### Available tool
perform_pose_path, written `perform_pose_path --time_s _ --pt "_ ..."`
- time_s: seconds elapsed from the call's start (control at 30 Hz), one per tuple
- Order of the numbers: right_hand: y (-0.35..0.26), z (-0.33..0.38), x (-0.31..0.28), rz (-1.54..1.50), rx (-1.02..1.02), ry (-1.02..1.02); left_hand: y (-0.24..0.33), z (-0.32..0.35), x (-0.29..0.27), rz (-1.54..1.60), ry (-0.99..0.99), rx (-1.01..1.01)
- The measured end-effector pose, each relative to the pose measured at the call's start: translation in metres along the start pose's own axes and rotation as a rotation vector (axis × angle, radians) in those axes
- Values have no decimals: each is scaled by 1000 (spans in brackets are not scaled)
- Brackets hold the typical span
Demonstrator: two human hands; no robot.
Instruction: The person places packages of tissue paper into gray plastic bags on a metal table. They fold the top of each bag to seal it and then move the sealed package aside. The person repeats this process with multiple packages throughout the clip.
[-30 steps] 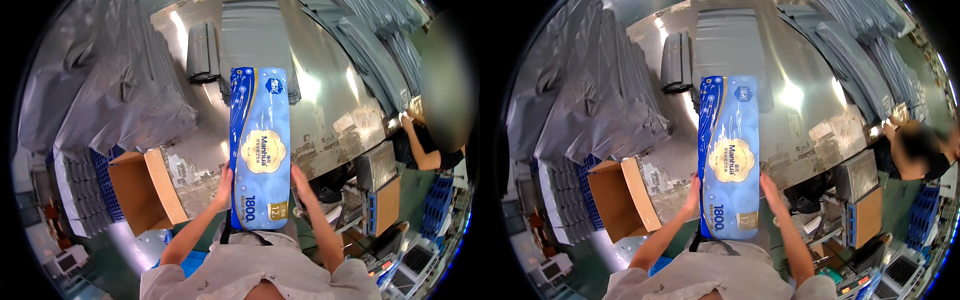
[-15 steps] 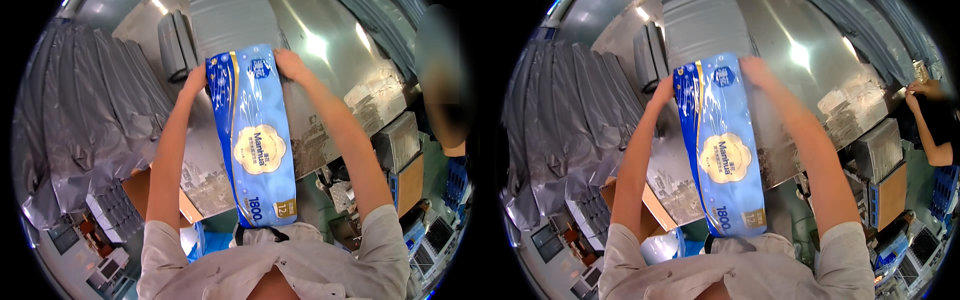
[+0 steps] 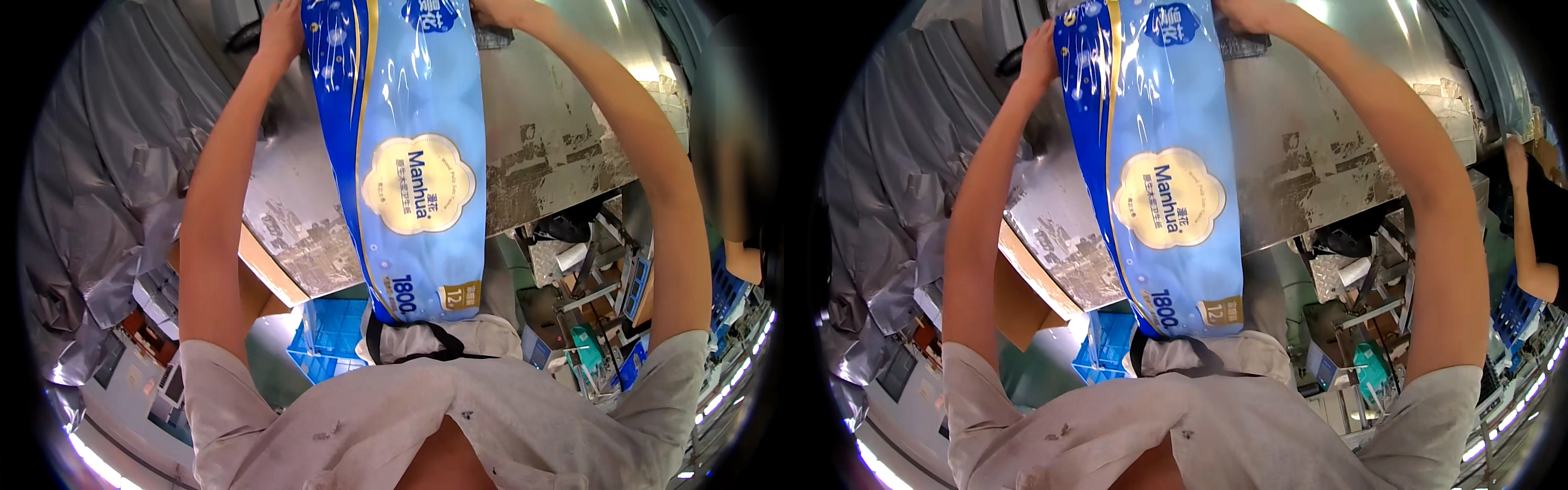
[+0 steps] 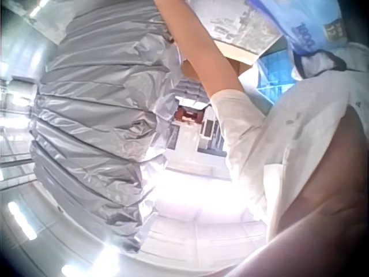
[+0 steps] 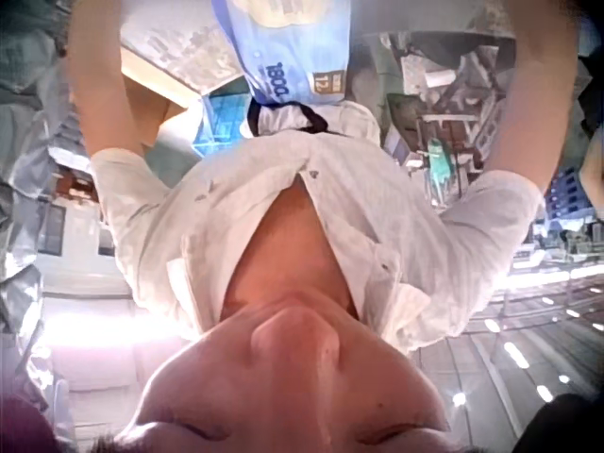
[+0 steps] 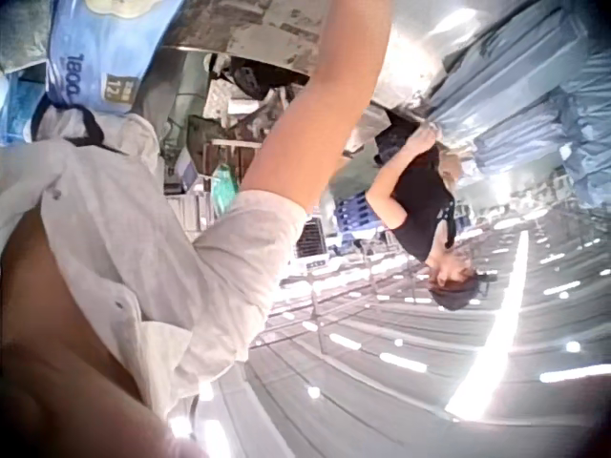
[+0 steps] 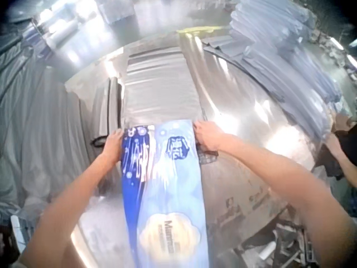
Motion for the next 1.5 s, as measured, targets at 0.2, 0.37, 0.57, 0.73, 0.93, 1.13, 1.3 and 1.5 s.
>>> perform_pose_path --time_s 0.2,0.37,0.57,0.73,0.93,1.13,1.3,1.5 --pt "38 1 -1 -572 394 380 9 -32 -15 -83 -7 -2" --pt "49 15 -5 -245 508 263 3 -39 -11 -204 -123 -169" --pt "59 33 -25 -454 807 151 -20 -26 -47 179 93 -544" --pt "51 52 -14 -522 941 259 -9 -6 -53 267 67 -679" --pt "24 59 -38 -323 685 380 11 16 -61 264 245 -527" --pt "17 70 -10 -527 720 485 16 27 -36 545 216 -616" --pt "15 67 9 -640 867 520 17 21 -13 880 132 -637" --pt "6 42 0 -788 975 317 -12 44 35 766 147 -588"
Point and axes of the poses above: each hand's wrist, its own z-axis away from the middle knuckle, its own x-axis out of the palm, y = z × x, the point moved 9 cm from there along -z, towards the middle knuckle, and after that the axes turned 2 degrees about z, right-handed, at the moved point
